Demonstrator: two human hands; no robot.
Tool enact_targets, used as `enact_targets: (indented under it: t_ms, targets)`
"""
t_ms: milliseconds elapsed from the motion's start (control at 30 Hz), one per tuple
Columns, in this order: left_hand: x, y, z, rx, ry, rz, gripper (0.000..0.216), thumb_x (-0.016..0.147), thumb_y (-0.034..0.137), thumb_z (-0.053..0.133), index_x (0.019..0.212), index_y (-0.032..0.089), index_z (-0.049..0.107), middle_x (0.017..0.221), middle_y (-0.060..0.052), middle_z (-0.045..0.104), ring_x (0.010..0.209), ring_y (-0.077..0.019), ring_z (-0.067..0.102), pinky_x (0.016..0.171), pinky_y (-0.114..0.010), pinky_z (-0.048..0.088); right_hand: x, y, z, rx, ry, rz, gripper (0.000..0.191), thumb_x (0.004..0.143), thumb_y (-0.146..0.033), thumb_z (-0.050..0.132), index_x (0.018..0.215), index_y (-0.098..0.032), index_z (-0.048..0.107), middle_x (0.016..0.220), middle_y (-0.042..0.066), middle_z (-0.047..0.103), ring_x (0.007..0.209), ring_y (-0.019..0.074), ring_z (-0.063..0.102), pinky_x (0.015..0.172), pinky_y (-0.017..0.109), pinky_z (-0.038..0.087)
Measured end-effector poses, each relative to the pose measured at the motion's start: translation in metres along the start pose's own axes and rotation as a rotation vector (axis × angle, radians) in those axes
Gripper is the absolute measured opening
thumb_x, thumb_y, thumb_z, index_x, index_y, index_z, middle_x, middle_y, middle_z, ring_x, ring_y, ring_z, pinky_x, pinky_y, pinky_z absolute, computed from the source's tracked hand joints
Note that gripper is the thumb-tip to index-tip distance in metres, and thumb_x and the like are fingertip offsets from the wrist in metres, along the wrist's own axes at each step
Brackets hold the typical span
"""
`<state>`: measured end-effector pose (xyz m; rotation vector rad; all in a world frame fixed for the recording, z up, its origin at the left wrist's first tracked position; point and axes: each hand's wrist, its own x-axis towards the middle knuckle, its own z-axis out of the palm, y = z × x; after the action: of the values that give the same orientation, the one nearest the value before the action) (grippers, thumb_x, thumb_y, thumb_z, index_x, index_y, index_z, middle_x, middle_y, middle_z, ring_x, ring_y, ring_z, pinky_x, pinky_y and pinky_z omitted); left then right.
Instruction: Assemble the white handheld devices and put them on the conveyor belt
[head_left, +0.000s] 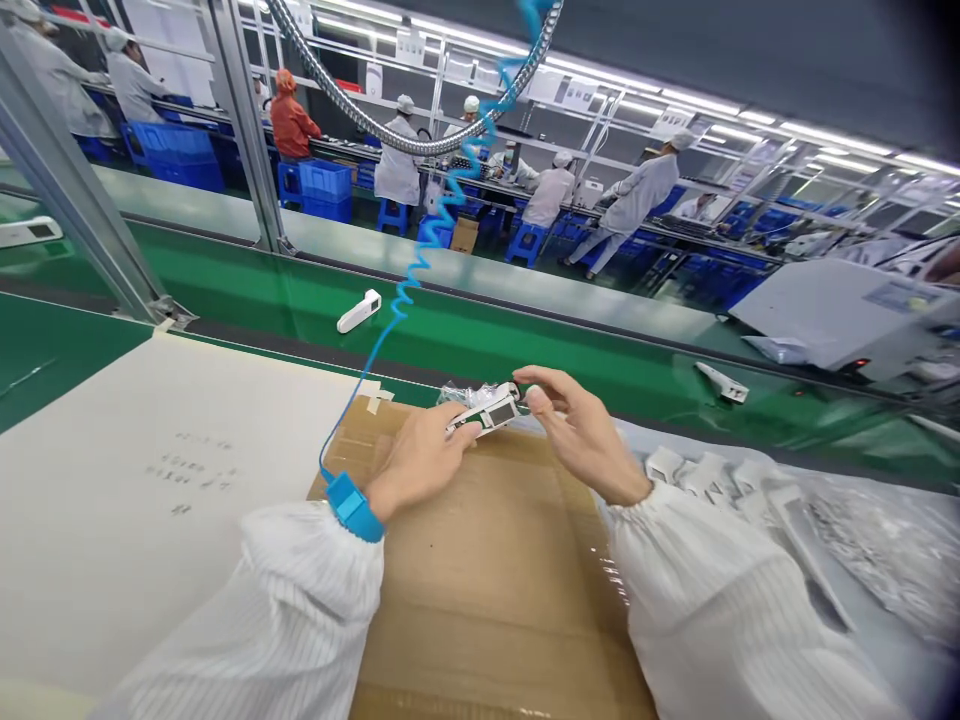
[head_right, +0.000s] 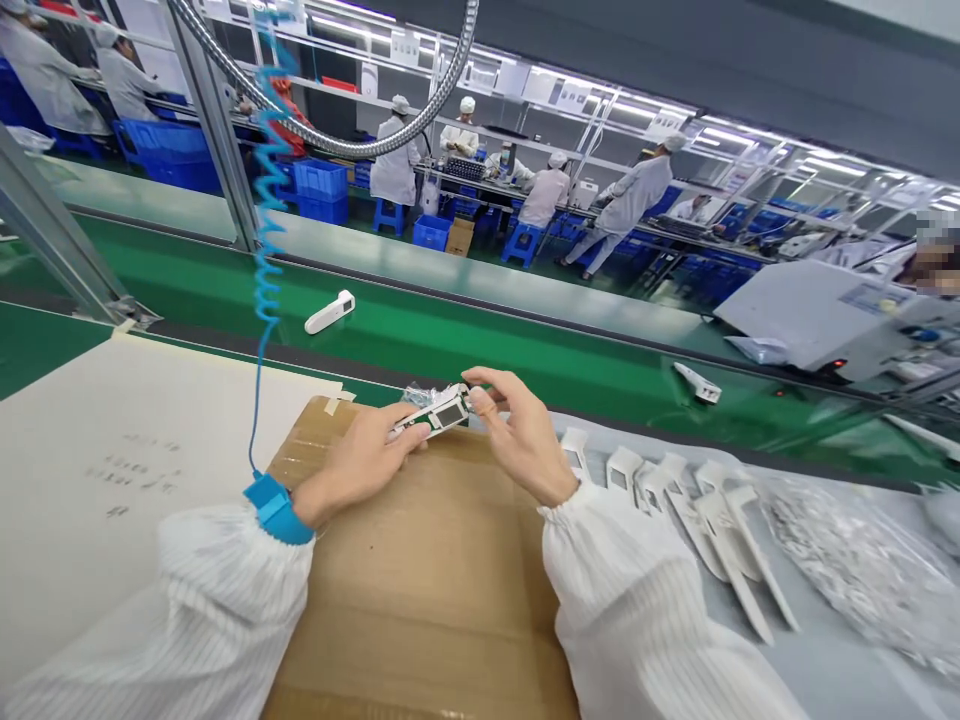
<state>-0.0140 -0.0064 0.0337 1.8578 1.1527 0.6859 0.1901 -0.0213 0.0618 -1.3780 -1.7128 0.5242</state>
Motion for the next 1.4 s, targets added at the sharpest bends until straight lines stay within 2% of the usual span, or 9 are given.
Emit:
enact_targets:
  t_ms: [133, 233, 433, 533, 733, 900, 1033, 1233, 1400]
  targets:
    - [0.001, -0.004, 0.002, 0.069, 0.072, 0.075, 0.024, 0.094, 0.037, 0.048, 0.103, 0.027, 0.068, 0.085, 0.0, 0.069, 0.074, -0.019, 0.06, 0.065, -0.027, 0.038, -0.005, -0.003, -0.002, -0.506, 0.061, -0.302, 0.012, 0.093, -0.036, 0.061, 0.096, -0.027, 0.068, 0.106, 0.004, 0.067, 0.091, 0.0212, 0.059, 0.082, 0.039, 0.04]
    - [0.005, -0.01, 0.001, 0.07, 0.101, 0.082, 0.025, 0.094, 0.037, 0.047, 0.1, 0.027, 0.069, 0.086, -0.001, 0.07, 0.077, -0.0196, 0.061, 0.068, -0.028, 0.039, -0.004, -0.005, 0.006, -0.779, 0.065, -0.435, 0.015, 0.096, -0.027, 0.057, 0.085, -0.025, 0.067, 0.095, 0.002, 0.07, 0.083, 0.0189, 0.056, 0.081, 0.039, 0.031]
    - [0.014, -0.021, -0.013, 0.084, 0.37, -0.164, 0.026, 0.095, 0.036, 0.046, 0.096, 0.022, 0.068, 0.085, -0.006, 0.071, 0.081, -0.022, 0.063, 0.071, -0.029, 0.041, 0.007, 0.001, 0.034, -0.716, -0.007, -0.434, 0.018, 0.097, -0.018, 0.051, 0.083, -0.023, 0.061, 0.096, 0.0, 0.071, 0.083, 0.0159, 0.056, 0.08, 0.036, 0.029]
    - [0.013, -0.02, -0.015, 0.118, 0.316, -0.1, 0.023, 0.094, 0.035, 0.048, 0.097, 0.024, 0.069, 0.085, -0.005, 0.071, 0.082, -0.0224, 0.064, 0.071, -0.029, 0.041, 0.021, 0.001, 0.042, -0.755, 0.03, -0.536, 0.017, 0.099, -0.02, 0.05, 0.095, -0.027, 0.065, 0.104, -0.001, 0.072, 0.087, 0.0159, 0.057, 0.084, 0.037, 0.028]
    - [0.013, -0.018, -0.012, 0.08, 0.156, -0.048, 0.026, 0.092, 0.035, 0.048, 0.083, 0.022, 0.069, 0.081, -0.003, 0.072, 0.074, -0.0201, 0.062, 0.065, -0.028, 0.036, 0.045, 0.005, 0.029, -0.946, -0.181, -0.769, 0.029, 0.098, -0.011, 0.046, 0.086, -0.028, 0.067, 0.1, -0.003, 0.071, 0.091, 0.0161, 0.055, 0.096, 0.04, 0.024]
    - [0.017, -0.021, -0.016, -0.053, 0.192, -0.154, 0.029, 0.092, 0.033, 0.046, 0.075, 0.018, 0.064, 0.074, -0.003, 0.07, 0.066, -0.0166, 0.058, 0.059, -0.026, 0.034, 0.037, 0.011, 0.019, -0.89, -0.07, -0.62, 0.023, 0.097, -0.018, 0.052, 0.078, -0.024, 0.063, 0.089, -0.002, 0.07, 0.082, 0.0159, 0.054, 0.088, 0.038, 0.029]
    - [0.014, -0.018, -0.015, -0.102, 0.173, -0.135, 0.029, 0.092, 0.036, 0.047, 0.078, 0.018, 0.065, 0.072, -0.002, 0.069, 0.063, -0.0153, 0.057, 0.058, -0.026, 0.035, 0.028, 0.007, 0.028, -0.795, 0.033, -0.564, 0.017, 0.098, -0.024, 0.053, 0.089, -0.027, 0.067, 0.093, -0.002, 0.071, 0.08, 0.015, 0.054, 0.082, 0.036, 0.029]
    - [0.007, -0.009, -0.014, -0.13, 0.008, -0.09, 0.035, 0.089, 0.038, 0.047, 0.063, 0.019, 0.06, 0.062, 0.0, 0.063, 0.055, -0.0132, 0.051, 0.053, -0.026, 0.033, 0.043, -0.011, 0.03, -0.904, -0.238, -0.781, 0.033, 0.098, -0.01, 0.044, 0.093, -0.03, 0.069, 0.099, -0.002, 0.071, 0.09, 0.0163, 0.055, 0.097, 0.042, 0.025]
    - [0.012, -0.014, -0.012, -0.251, -0.049, -0.193, 0.04, 0.087, 0.048, 0.051, 0.063, 0.018, 0.059, 0.055, 0.0, 0.052, 0.044, -0.0096, 0.039, 0.044, -0.025, 0.026, 0.046, -0.009, 0.02, -0.878, -0.3, -0.752, 0.035, 0.099, -0.012, 0.04, 0.08, -0.024, 0.066, 0.09, 0.0, 0.069, 0.087, 0.0161, 0.055, 0.102, 0.043, 0.025]
